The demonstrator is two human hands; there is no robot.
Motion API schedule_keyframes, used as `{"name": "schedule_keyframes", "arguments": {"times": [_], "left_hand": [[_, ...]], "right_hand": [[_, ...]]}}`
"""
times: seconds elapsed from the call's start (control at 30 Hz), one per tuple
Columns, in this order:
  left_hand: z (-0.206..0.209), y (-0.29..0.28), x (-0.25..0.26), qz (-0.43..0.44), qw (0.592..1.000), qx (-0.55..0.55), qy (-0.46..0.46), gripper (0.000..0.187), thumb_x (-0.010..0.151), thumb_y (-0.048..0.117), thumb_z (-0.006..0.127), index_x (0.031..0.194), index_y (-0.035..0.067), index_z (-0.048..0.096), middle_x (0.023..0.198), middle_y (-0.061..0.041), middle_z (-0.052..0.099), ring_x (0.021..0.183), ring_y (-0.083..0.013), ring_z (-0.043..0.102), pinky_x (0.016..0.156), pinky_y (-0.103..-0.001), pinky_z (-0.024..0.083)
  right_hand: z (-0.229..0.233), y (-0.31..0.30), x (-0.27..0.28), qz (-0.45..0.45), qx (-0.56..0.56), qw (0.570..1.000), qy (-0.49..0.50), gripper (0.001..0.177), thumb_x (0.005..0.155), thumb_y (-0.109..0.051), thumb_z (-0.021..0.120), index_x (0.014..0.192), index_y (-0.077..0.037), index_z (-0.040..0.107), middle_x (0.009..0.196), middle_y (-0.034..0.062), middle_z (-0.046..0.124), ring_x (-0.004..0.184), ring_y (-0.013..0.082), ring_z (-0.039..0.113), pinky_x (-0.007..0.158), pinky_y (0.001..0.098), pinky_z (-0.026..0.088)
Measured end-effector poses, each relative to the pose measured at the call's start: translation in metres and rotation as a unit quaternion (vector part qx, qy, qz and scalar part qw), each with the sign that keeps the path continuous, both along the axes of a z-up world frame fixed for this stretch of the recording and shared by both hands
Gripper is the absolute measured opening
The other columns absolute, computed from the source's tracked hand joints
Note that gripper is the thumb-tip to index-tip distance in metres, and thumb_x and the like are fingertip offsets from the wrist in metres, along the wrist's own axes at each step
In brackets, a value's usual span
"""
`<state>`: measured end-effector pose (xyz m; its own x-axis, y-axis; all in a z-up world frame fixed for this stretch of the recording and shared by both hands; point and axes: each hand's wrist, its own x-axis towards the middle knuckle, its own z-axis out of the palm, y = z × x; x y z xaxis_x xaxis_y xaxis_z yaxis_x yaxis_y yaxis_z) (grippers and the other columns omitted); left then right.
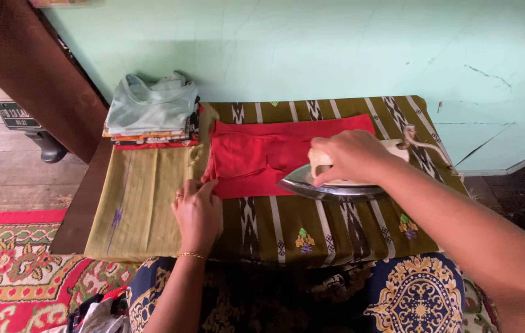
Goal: The person irons a red t-shirt on a small wooden table, smoothing the fabric and pressing the seams with an electric iron. After ironing, the person folds the shirt and places it on a stack of other folded clothes. The person then picks up another red t-shirt with a graphic print and begins ironing it.
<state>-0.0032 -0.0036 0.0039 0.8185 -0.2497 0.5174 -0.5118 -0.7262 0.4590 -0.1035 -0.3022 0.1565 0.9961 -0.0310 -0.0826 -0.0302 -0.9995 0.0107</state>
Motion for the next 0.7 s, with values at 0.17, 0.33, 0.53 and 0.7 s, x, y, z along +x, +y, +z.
{"name": "schedule_keyframes", "arguments": {"times": [0.17, 0.33, 0.53, 0.7], "left_hand": [[0.002, -0.001, 0.0, -0.002, 1.0, 0.016, 0.015, 0.034, 0.079, 0.017, 0.067, 0.111, 0.02, 0.08, 0.107, -0.008, 0.067, 0.101, -0.031, 0.06, 0.089, -0.048, 0.045], [-0.004, 0.0, 0.002, -0.01, 1.0, 0.009, 0.006, 0.035, 0.08, 0.015, 0.066, 0.111, 0.019, 0.08, 0.107, -0.007, 0.068, 0.1, -0.0294, 0.06, 0.091, -0.046, 0.045], [-0.006, -0.018, -0.015, -0.005, 0.995, 0.096, -0.022, 0.032, 0.084, 0.02, 0.067, 0.115, 0.021, 0.075, 0.123, -0.003, 0.065, 0.113, -0.0321, 0.058, 0.093, -0.05, 0.046], [-0.009, -0.069, -0.072, -0.163, 0.963, 0.154, -0.148, 0.085, 0.088, 0.068, 0.051, 0.145, 0.005, 0.046, 0.159, -0.019, 0.036, 0.145, -0.0423, 0.028, 0.108, -0.072, 0.023]], "right_hand": [[0.0, -0.015, -0.013, -0.007, 0.009, 1.0, -0.014, 0.059, 0.062, -0.06, 0.086, 0.103, -0.021, 0.068, 0.078, 0.0094, 0.074, 0.08, 0.0332, 0.073, 0.072, 0.0495, 0.053], [0.001, -0.015, -0.013, -0.021, 0.003, 1.0, 0.003, 0.059, 0.063, -0.061, 0.085, 0.101, -0.019, 0.067, 0.076, 0.0092, 0.074, 0.08, 0.0321, 0.073, 0.072, 0.0485, 0.053], [-0.001, -0.013, -0.011, -0.026, -0.006, 0.999, -0.018, 0.062, 0.063, -0.062, 0.086, 0.101, -0.018, 0.066, 0.075, 0.011, 0.073, 0.079, 0.0334, 0.072, 0.07, 0.0492, 0.053], [0.002, -0.013, -0.013, -0.019, -0.002, 1.0, 0.001, 0.061, 0.063, -0.062, 0.085, 0.103, -0.019, 0.067, 0.077, 0.0107, 0.074, 0.08, 0.0338, 0.073, 0.071, 0.049, 0.053]]}}
